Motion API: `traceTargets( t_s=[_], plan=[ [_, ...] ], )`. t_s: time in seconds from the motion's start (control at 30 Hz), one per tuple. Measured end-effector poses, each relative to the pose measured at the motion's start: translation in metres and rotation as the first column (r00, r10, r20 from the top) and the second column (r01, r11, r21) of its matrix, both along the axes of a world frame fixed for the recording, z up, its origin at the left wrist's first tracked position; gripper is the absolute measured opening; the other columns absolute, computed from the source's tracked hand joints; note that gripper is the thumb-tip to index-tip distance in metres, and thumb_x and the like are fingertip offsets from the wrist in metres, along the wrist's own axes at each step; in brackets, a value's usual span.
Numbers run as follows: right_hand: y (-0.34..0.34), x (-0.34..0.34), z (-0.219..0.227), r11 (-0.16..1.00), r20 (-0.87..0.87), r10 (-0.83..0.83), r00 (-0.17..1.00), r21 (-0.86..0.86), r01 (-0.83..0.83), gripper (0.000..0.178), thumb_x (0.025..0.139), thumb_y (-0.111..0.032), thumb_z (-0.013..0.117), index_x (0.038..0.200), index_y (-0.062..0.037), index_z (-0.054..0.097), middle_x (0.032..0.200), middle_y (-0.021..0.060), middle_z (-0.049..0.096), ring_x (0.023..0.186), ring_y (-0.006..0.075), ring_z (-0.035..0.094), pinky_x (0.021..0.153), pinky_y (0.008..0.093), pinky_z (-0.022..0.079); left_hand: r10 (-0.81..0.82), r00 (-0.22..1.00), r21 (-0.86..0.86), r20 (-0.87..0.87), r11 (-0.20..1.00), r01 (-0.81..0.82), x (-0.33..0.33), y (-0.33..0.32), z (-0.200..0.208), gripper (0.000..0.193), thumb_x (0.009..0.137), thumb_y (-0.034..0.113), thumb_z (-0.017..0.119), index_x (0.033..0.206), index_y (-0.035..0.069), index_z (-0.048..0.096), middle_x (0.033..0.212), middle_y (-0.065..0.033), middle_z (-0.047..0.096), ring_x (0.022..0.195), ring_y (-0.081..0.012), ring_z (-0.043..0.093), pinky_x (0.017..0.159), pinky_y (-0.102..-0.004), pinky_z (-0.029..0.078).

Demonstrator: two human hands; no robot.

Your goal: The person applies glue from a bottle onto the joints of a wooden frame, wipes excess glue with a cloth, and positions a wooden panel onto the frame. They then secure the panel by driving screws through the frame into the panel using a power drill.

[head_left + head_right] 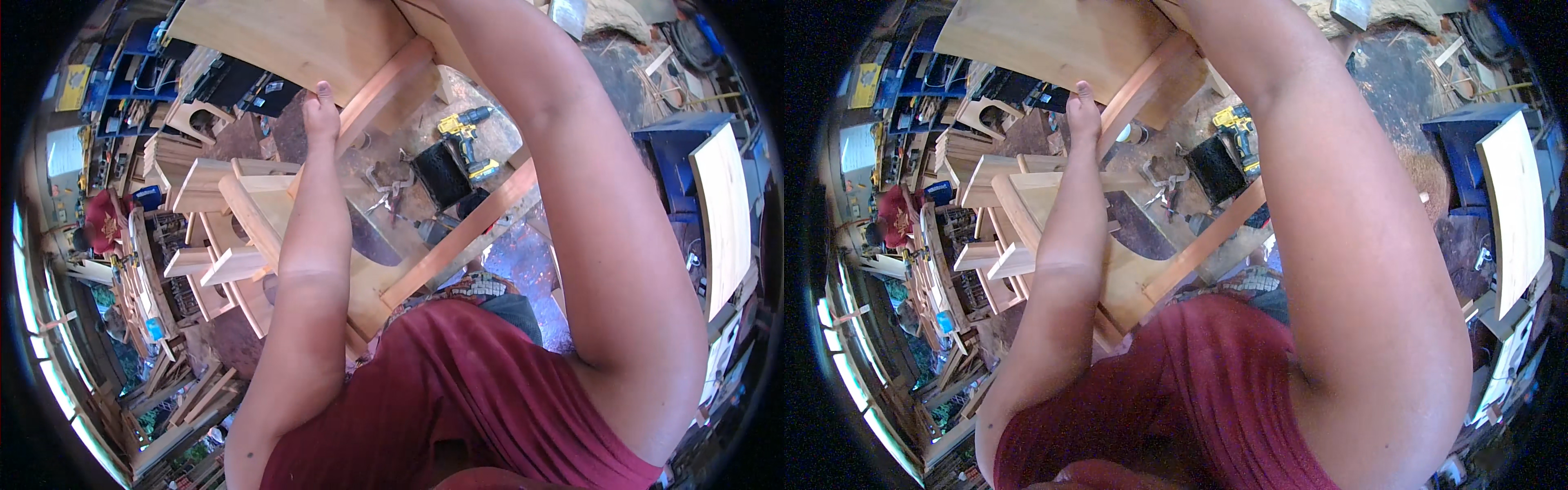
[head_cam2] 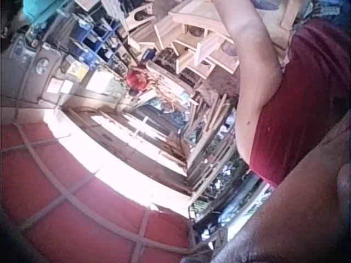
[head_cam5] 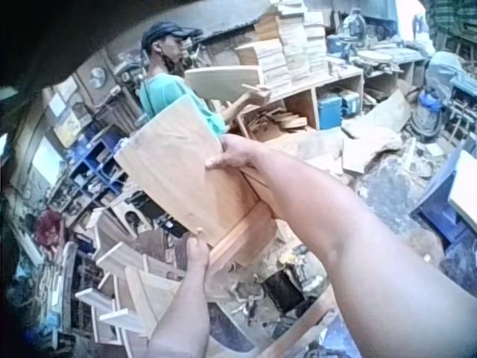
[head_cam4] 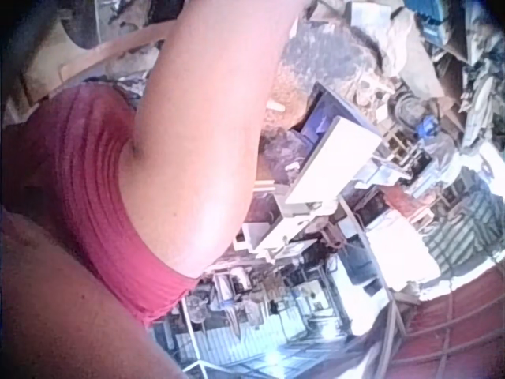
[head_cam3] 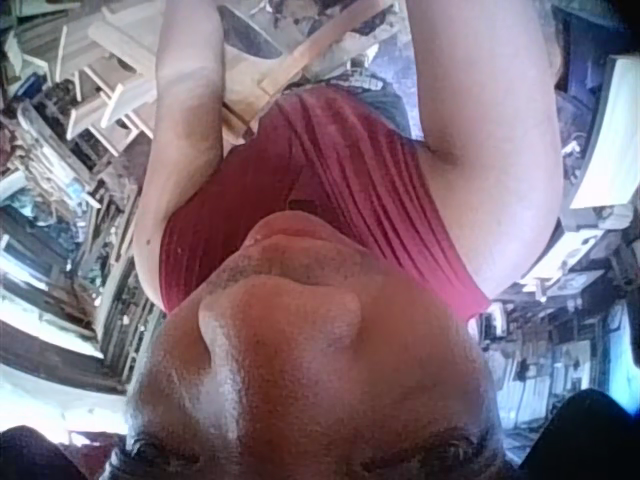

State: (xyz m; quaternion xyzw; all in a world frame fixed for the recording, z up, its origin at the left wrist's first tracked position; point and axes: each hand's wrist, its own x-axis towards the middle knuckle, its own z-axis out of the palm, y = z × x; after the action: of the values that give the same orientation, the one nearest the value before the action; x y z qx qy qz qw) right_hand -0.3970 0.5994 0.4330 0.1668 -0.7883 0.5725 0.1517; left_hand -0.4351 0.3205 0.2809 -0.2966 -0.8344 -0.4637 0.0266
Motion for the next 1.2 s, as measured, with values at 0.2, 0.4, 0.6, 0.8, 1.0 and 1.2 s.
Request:
traceTargets(
  t_s=[0.2, 0.4, 0.6, 0.8, 1.0, 1.2],
  plan=[
    [0.002, -0.001, -0.003, 0.993, 0.025, 0.073, 0.997, -0.099, -0.07, 0.056, 0.074, -0.017, 0.079, 0.123, -0.0028, 0.055, 0.116, 0.0071, 0.062, 0.108, 0.0175, 0.056, 0.096, 0.0334, 0.044, 0.03, 0.993, -0.097, 0.11, 0.995, -0.019, 0.0, 0.001, 0.001, 0.063, 0.095, 0.053, 0.039, 0.117, -0.004, 0.055, 0.11, -0.0232, 0.062, 0.108, -0.0351, 0.058, 0.09, -0.0397, 0.043],
    [-0.003, 0.0, -0.002, 0.999, 0.061, -0.032, 0.998, -0.04, 0.034, 0.052, 0.074, -0.015, 0.078, 0.12, -0.0019, 0.058, 0.113, 0.0073, 0.064, 0.105, 0.0167, 0.057, 0.095, 0.033, 0.044, -0.033, 0.999, 0.032, -0.002, 0.999, 0.033, 0.004, 0.0, 0.003, 0.063, 0.095, 0.053, 0.039, 0.117, -0.004, 0.055, 0.109, -0.0231, 0.062, 0.107, -0.0355, 0.059, 0.089, -0.0401, 0.043],
    [0.001, 0.002, -0.001, 1.0, 0.045, -0.014, 0.999, -0.013, 0.014, 0.052, 0.073, -0.015, 0.079, 0.119, -0.0016, 0.058, 0.111, 0.0063, 0.064, 0.103, 0.0166, 0.058, 0.093, 0.0327, 0.045, -0.039, 0.999, 0.029, 0.033, 0.999, 0.038, 0.002, 0.002, 0.001, 0.066, 0.093, 0.056, 0.04, 0.115, -0.004, 0.056, 0.106, -0.0227, 0.063, 0.104, -0.0339, 0.059, 0.089, -0.0388, 0.043],
    [-0.005, 0.004, -0.003, 0.997, -0.128, -0.028, 0.991, -0.076, 0.018, 0.047, 0.073, -0.015, 0.08, 0.114, -0.0024, 0.061, 0.104, 0.005, 0.066, 0.096, 0.0152, 0.059, 0.089, 0.0323, 0.046, -0.049, 0.997, 0.095, 0.058, 0.995, 0.043, -0.011, -0.003, -0.015, 0.065, 0.093, 0.057, 0.041, 0.109, -0.005, 0.054, 0.097, -0.0114, 0.063, 0.086, -0.0155, 0.061, 0.072, -0.0296, 0.05],
    [0.003, -0.003, -0.004, 0.998, 0.03, 0.001, 1.0, -0.055, 0.0, 0.044, 0.073, -0.018, 0.08, 0.11, -0.002, 0.063, 0.099, 0.0044, 0.066, 0.092, 0.0145, 0.059, 0.085, 0.0323, 0.047, -0.094, 0.993, 0.185, 0.067, 0.979, 0.08, -0.015, 0.002, -0.022, 0.066, 0.093, 0.057, 0.04, 0.109, -0.006, 0.054, 0.097, -0.012, 0.063, 0.084, -0.016, 0.061, 0.069, -0.0305, 0.051],
    [0.001, -0.002, -0.004, 0.999, -0.01, -0.04, 0.999, -0.017, 0.04, 0.047, 0.073, -0.019, 0.081, 0.111, -0.0005, 0.062, 0.101, 0.0042, 0.066, 0.094, 0.0147, 0.058, 0.087, 0.0322, 0.047, -0.027, 1.0, 0.073, -0.007, 0.997, 0.027, -0.009, -0.003, -0.013, 0.069, 0.093, 0.058, 0.039, 0.103, -0.007, 0.059, 0.094, -0.0137, 0.066, 0.086, -0.0216, 0.062, 0.076, -0.0337, 0.048]
  ],
)
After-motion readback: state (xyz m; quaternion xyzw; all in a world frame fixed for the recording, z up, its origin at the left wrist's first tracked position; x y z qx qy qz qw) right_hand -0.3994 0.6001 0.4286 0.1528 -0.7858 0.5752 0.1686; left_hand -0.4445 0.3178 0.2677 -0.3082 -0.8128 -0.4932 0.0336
